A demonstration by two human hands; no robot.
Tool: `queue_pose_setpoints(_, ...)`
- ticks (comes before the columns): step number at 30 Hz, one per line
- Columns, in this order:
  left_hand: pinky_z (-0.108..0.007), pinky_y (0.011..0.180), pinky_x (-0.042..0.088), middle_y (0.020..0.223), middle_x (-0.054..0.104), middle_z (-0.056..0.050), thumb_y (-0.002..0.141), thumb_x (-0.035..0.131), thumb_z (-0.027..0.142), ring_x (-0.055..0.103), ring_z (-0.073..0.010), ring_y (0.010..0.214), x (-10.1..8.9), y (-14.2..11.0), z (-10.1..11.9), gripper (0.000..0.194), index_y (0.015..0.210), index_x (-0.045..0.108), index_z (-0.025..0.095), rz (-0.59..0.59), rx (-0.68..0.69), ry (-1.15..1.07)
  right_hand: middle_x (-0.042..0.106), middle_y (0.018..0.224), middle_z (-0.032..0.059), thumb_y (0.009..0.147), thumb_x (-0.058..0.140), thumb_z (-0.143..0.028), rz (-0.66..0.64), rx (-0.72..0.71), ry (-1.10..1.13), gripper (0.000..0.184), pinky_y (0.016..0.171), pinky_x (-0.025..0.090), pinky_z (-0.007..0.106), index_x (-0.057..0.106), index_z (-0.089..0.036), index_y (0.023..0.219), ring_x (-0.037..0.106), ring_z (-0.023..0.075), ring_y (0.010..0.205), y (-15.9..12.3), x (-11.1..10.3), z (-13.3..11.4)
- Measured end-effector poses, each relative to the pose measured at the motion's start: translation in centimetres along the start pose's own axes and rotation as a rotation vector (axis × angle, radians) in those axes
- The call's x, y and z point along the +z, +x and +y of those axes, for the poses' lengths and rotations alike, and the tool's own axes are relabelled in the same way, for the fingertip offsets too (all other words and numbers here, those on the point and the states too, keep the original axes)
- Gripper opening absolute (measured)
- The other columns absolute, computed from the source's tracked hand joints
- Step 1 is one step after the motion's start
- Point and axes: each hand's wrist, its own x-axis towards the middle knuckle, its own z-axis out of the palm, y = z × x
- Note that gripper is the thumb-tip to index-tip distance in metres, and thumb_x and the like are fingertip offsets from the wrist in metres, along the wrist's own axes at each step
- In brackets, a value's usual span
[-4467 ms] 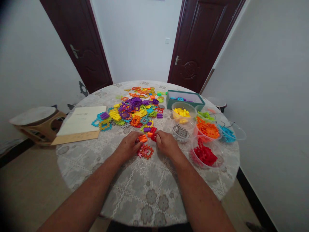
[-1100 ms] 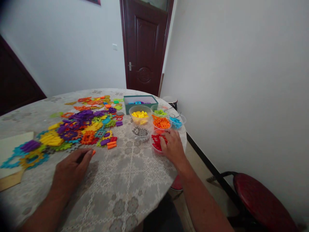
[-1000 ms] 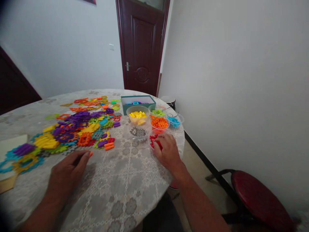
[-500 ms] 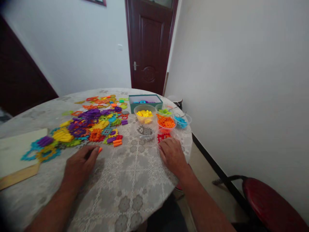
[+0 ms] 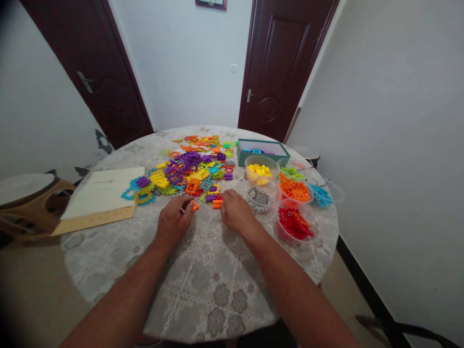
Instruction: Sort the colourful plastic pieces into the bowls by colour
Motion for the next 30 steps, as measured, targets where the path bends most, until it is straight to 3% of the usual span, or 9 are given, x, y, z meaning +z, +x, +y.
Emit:
queue_pose_setpoints(4,-0.044,0.102,0.050,0.108,0.072,-0.010,0.098,0.052,0.022,0.065,-0.0272,0.107,0.2,-0.3,-0.7,0.023,0.114,0.069,0.020,0.021,0.025,0.104,0.069,0.117,0.0184,0.100,0.053,-0.019,-0.034,0.090,-0.036,0.025,0.102,0.048,0.043,0.069,-0.014,0.119,0.064,0.0277,0.112,3.5,3.6,1.2)
queue_pose_setpoints(8,-0.047,0.100,0.049,0.115,0.070,-0.013,0.092,0.059,0.021,0.062,-0.0312,0.111,0.8,-0.9,-1.5,0.030,0.120,0.069,0.022,-0.042,-0.051,0.237,0.068,0.121,0.0158,0.097,0.063,-0.029,-0.005,-0.008,0.039,0.031,0.105,0.044,0.041,0.066,-0.014,0.124,0.061,0.0259,0.116,3.2,4.9,1.8)
queue_pose_setpoints(14,-0.048,0.091,0.050,0.113,0.069,-0.013,0.089,0.065,0.024,0.061,-0.0344,0.110,1.2,-1.3,-1.7,0.030,0.119,0.071,0.024,-0.217,-0.128,0.350,0.068,0.114,0.0088,0.092,0.066,-0.018,-0.046,-0.160,0.188,0.028,0.099,0.045,0.036,0.068,-0.020,0.120,0.060,0.0216,0.111,1.6,4.5,2.3)
queue_pose_setpoints(22,-0.046,0.106,0.050,0.126,0.067,-0.013,0.089,0.067,0.020,0.062,-0.0278,0.120,1.7,-1.2,-1.7,0.046,0.135,0.059,0.020,-0.183,-0.015,0.036,0.069,0.110,0.0073,0.093,0.063,-0.019,-0.089,-0.224,0.284,0.027,0.096,0.048,0.035,0.071,-0.020,0.119,0.062,0.0208,0.104,1.3,3.7,2.1)
queue_pose_setpoints(26,-0.044,0.107,0.051,0.129,0.065,-0.012,0.091,0.067,0.022,0.063,-0.0263,0.120,1.4,-0.9,-1.3,0.045,0.135,0.058,0.022,-0.108,-0.073,-0.033,0.065,0.105,0.0062,0.096,0.054,-0.013,-0.091,-0.225,0.305,0.034,0.094,0.049,0.034,0.074,-0.022,0.122,0.063,0.0188,0.100,1.3,3.8,2.1)
queue_pose_setpoints(30,-0.044,0.103,0.054,0.128,0.064,-0.012,0.090,0.066,0.018,0.062,-0.0267,0.121,1.0,-0.7,-0.7,0.044,0.133,0.059,0.022,-0.095,-0.062,-0.060,0.063,0.100,0.0055,0.099,0.055,-0.015,-0.090,-0.230,0.290,0.029,0.092,0.049,0.033,0.076,-0.022,0.117,0.063,0.0184,0.096,1.4,3.6,1.9)
